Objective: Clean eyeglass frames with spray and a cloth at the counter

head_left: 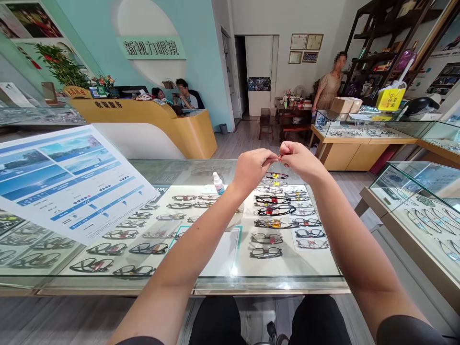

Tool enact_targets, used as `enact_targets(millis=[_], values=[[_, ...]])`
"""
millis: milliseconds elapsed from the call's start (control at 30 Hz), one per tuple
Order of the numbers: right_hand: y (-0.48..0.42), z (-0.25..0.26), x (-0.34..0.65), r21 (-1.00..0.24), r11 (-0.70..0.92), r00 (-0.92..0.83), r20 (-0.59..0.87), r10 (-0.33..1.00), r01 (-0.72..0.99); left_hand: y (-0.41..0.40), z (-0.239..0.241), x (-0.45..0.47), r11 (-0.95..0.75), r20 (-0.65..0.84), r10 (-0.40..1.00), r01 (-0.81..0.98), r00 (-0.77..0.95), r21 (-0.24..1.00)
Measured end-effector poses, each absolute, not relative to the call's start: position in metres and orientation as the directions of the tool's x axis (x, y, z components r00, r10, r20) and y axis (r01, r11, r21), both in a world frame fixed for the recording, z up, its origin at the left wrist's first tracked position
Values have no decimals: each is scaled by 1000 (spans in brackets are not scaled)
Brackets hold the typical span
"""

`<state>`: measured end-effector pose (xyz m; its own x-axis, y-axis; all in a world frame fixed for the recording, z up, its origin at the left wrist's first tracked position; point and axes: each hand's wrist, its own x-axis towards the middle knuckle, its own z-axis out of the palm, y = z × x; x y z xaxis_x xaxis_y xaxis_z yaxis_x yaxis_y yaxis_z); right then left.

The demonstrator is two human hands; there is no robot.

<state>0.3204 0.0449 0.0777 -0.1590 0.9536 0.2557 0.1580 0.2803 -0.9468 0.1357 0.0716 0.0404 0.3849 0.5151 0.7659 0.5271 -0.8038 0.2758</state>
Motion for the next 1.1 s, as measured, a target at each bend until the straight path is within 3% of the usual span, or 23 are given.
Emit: enact_targets(millis=[300, 367, 500, 600, 1100], values=[[53, 80, 328, -989, 146, -94, 146, 985, -9, 87, 30, 142, -778, 663, 612, 480, 431, 406], [51, 83, 330, -991, 91, -150, 106, 983, -103, 96, 15, 144, -746, 590, 648, 559, 482, 362], [48, 85, 329, -968, -62, -299, 14, 954, -244, 110, -18, 150, -705, 353, 691, 694, 630, 142], [46, 85, 327, -953, -126, -360, -20, 933, -275, 116, -35, 152, -708, 244, 698, 699, 673, 100], [46, 82, 323, -951, -141, -398, -20, 917, -277, 124, -50, 147, -721, 164, 689, 690, 706, 60]])
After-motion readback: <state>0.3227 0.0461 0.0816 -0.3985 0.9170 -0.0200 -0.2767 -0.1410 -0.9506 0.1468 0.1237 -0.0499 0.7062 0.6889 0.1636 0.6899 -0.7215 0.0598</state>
